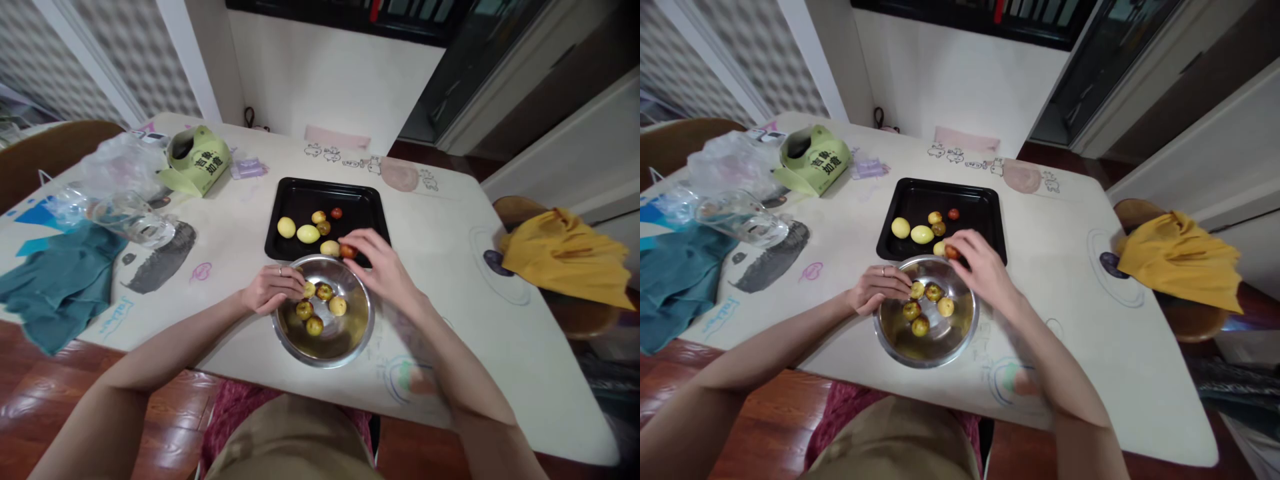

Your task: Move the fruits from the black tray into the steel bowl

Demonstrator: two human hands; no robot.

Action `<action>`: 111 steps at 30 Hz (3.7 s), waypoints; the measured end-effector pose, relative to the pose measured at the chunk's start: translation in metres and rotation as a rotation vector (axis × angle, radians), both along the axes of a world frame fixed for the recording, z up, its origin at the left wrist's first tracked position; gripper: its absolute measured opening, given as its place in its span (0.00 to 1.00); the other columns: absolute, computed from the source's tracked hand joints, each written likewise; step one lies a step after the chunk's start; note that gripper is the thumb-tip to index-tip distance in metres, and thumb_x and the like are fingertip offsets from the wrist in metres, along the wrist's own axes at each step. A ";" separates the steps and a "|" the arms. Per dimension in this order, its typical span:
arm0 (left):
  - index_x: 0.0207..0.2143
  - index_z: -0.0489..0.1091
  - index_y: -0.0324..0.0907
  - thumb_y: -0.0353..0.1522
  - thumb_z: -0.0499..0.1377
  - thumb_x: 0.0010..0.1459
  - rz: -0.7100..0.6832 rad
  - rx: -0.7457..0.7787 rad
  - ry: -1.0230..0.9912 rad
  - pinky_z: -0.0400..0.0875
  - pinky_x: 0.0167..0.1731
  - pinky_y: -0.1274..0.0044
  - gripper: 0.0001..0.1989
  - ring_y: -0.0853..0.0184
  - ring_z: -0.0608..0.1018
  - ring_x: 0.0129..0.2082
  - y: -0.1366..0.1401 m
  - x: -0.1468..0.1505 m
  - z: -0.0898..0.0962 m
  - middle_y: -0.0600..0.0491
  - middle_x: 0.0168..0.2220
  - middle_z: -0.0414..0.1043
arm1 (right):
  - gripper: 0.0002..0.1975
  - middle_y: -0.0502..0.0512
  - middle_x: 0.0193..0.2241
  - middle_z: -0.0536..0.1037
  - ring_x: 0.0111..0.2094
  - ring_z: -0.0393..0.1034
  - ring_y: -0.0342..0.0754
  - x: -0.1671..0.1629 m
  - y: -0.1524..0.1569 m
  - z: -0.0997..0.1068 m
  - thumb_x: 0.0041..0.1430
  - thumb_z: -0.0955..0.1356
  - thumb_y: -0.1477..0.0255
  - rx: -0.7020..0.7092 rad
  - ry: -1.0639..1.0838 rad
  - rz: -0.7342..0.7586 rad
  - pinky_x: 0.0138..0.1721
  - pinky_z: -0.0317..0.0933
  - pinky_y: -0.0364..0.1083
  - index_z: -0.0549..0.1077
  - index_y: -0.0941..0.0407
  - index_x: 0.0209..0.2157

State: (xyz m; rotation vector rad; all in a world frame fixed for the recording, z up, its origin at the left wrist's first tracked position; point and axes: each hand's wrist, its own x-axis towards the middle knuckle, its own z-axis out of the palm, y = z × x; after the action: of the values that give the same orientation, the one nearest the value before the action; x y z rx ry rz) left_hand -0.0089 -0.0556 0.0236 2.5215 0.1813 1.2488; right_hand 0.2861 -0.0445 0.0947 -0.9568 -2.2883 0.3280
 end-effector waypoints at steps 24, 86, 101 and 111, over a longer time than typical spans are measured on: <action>0.43 0.80 0.39 0.35 0.43 0.76 0.006 -0.017 -0.010 0.80 0.49 0.68 0.25 0.59 0.86 0.46 0.002 -0.002 -0.011 0.44 0.38 0.86 | 0.14 0.58 0.49 0.82 0.53 0.74 0.54 -0.026 -0.042 -0.020 0.70 0.65 0.82 -0.196 -0.396 0.447 0.57 0.67 0.56 0.77 0.54 0.50; 0.39 0.79 0.41 0.32 0.44 0.76 0.037 0.027 -0.019 0.79 0.43 0.71 0.23 0.60 0.87 0.43 0.002 -0.001 -0.003 0.46 0.35 0.85 | 0.14 0.59 0.50 0.79 0.50 0.77 0.54 -0.006 -0.022 0.003 0.67 0.70 0.75 -0.195 -0.038 0.138 0.53 0.74 0.54 0.76 0.52 0.53; 0.40 0.80 0.40 0.34 0.44 0.76 0.045 0.043 -0.025 0.80 0.45 0.70 0.24 0.60 0.86 0.43 0.007 -0.003 -0.013 0.46 0.35 0.86 | 0.13 0.58 0.44 0.80 0.46 0.76 0.54 -0.012 -0.026 -0.001 0.62 0.69 0.85 -0.273 -0.428 0.152 0.47 0.71 0.51 0.76 0.56 0.44; 0.43 0.80 0.41 0.32 0.44 0.76 0.028 0.021 0.024 0.81 0.44 0.70 0.23 0.60 0.86 0.44 0.002 -0.004 0.001 0.46 0.36 0.86 | 0.18 0.55 0.42 0.81 0.44 0.77 0.52 -0.009 -0.027 -0.013 0.59 0.67 0.89 -0.270 -0.310 0.164 0.46 0.71 0.49 0.78 0.54 0.43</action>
State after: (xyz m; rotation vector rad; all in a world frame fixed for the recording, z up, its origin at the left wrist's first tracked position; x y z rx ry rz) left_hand -0.0125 -0.0535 0.0242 2.5610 0.2107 1.2373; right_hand 0.2769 -0.0718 0.0814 -1.0111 -2.6622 0.6080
